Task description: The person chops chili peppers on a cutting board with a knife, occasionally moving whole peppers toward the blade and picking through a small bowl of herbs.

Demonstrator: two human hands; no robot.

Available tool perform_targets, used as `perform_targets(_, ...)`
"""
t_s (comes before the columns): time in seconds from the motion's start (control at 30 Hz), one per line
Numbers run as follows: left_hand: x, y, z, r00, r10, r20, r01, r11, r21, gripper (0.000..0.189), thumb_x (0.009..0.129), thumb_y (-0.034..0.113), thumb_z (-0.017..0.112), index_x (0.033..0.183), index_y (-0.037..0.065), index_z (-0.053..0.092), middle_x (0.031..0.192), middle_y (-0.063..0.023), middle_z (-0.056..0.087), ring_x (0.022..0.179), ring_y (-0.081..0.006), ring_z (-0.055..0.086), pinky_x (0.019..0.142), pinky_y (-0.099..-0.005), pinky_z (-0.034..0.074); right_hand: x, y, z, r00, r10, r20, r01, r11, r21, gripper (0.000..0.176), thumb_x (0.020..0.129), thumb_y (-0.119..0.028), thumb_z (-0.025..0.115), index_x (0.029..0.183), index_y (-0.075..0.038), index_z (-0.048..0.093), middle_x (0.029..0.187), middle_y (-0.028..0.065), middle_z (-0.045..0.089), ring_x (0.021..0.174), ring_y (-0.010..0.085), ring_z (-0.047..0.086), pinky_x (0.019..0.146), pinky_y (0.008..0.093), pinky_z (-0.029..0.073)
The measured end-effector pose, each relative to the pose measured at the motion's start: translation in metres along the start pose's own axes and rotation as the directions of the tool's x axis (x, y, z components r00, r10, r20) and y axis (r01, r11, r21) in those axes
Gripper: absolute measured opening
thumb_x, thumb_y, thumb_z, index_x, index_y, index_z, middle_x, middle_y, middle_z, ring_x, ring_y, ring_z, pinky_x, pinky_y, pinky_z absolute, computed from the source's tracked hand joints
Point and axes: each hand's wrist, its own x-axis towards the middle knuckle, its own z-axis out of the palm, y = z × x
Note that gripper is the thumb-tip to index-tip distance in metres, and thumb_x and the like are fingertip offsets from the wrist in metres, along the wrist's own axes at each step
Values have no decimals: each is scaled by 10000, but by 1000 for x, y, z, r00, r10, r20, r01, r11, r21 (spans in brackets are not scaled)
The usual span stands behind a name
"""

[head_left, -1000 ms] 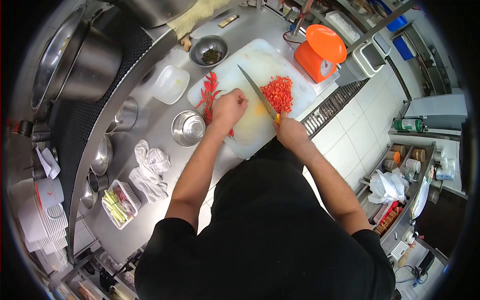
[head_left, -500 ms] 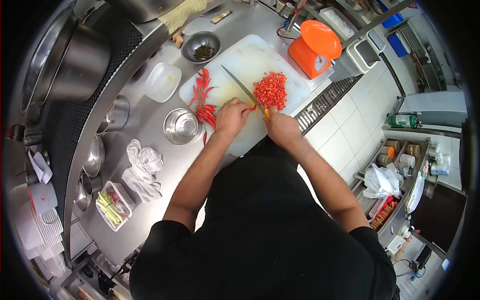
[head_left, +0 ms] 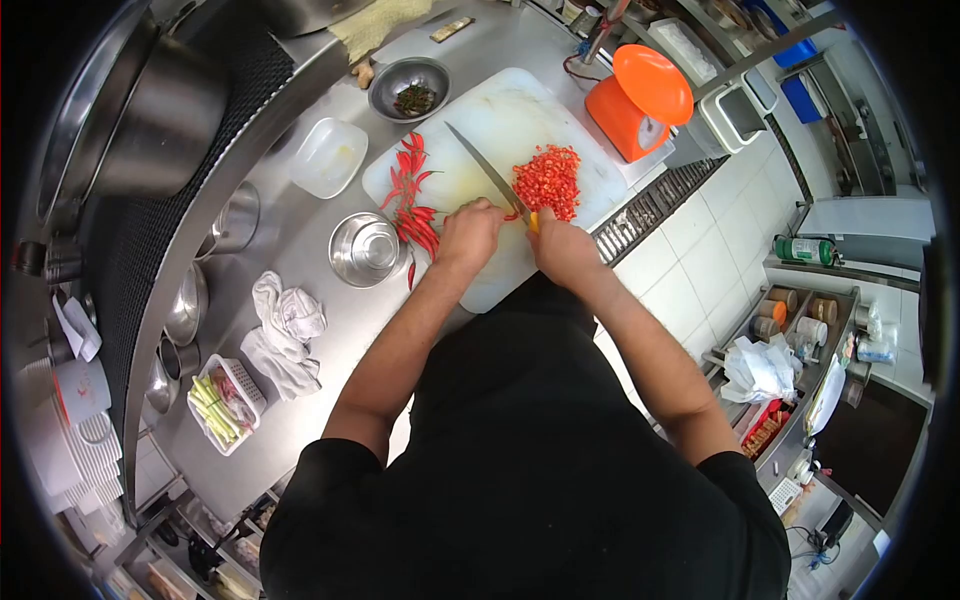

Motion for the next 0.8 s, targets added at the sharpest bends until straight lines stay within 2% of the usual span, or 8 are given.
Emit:
perform_targets(0.1, 0, 2, 1, 1000, -8, 17, 6, 997, 77, 135, 947, 114, 659, 992, 49, 768, 992, -140, 715, 963, -365, 687, 856, -471, 559, -4, -2, -15, 1000, -2, 24, 2, 1000, 2, 329, 1043, -276, 568, 1159, 27, 515, 905, 249, 745, 857, 419, 755, 787, 525, 593)
perform_targets(0.17, -2, -1, 3, 1000, 17, -5, -17, 998, 61, 138, 949, 108, 646, 988, 51, 766, 989, -146, 712, 962, -371, 686, 853, -479, 559, -11, -4, -18, 999, 13, 47, -14, 1000, 20, 335, 1042, -278, 571, 1168, 27, 514, 911, 250, 745, 870, 422, 752, 798, 529, 589)
perform_targets(0.27, 0, -1, 4, 1000, 16, -12, -16, 999, 45, 136, 949, 108, 640, 977, 54, 762, 983, -152, 708, 959, -375, 685, 848, -489, 559, -1, -2, 10, 996, 80, 34, -81, 996, 44, 328, 1040, -273, 574, 1163, 26, 522, 920, 252, 744, 892, 420, 752, 799, 520, 589)
perform_targets(0.37, 2, 0, 0, 1000, -3, 7, 2, 997, 75, 135, 952, 122, 639, 962, 58, 757, 980, -153, 707, 959, -376, 686, 839, -496, 559, 3, 1, 7, 999, -12, -34, 14, 999, 35, 348, 1039, -312, 588, 1133, 15, 515, 855, 246, 736, 828, 427, 750, 741, 522, 596)
perform_targets(0.47, 4, 2, 0, 1000, 13, 5, -14, 996, 86, 139, 956, 142, 639, 956, 66, 756, 980, -147, 709, 955, -372, 689, 827, -498, 563, 4, 0, -2, 1000, -20, -2, 20, 1000, -11, 349, 1041, -312, 586, 1133, 17, 514, 851, 246, 735, 820, 427, 751, 743, 522, 598)
perform_targets(0.57, 0, -1, 2, 1000, 3, 1, -3, 995, 100, 142, 958, 164, 643, 954, 75, 755, 976, -136, 712, 947, -365, 692, 817, -498, 566, -11, -13, -23, 999, 15, 51, -14, 1000, -22, 330, 1037, -269, 592, 1169, 23, 513, 918, 243, 750, 868, 412, 758, 775, 512, 597)
perform_targets(0.7, 1, 6, -3, 999, -32, 32, 28, 994, 106, 168, 947, 145, 581, 929, 80, 735, 973, -141, 695, 972, -361, 695, 842, -507, 563, -3, -12, 2, 998, 59, 25, -60, 998, 18, 324, 1039, -272, 588, 1147, 25, 517, 906, 242, 747, 877, 415, 756, 781, 514, 595)
perform_targets(0.8, 3, 4, -3, 999, -28, 32, 22, 984, 176, 124, 939, 191, 682, 947, 96, 761, 949, -109, 708, 928, -346, 697, 802, -493, 568, 2, -7, 9, 1000, 23, -5, -23, 999, 36, 339, 1041, -295, 585, 1135, 21, 506, 871, 253, 738, 844, 433, 751, 764, 533, 593)
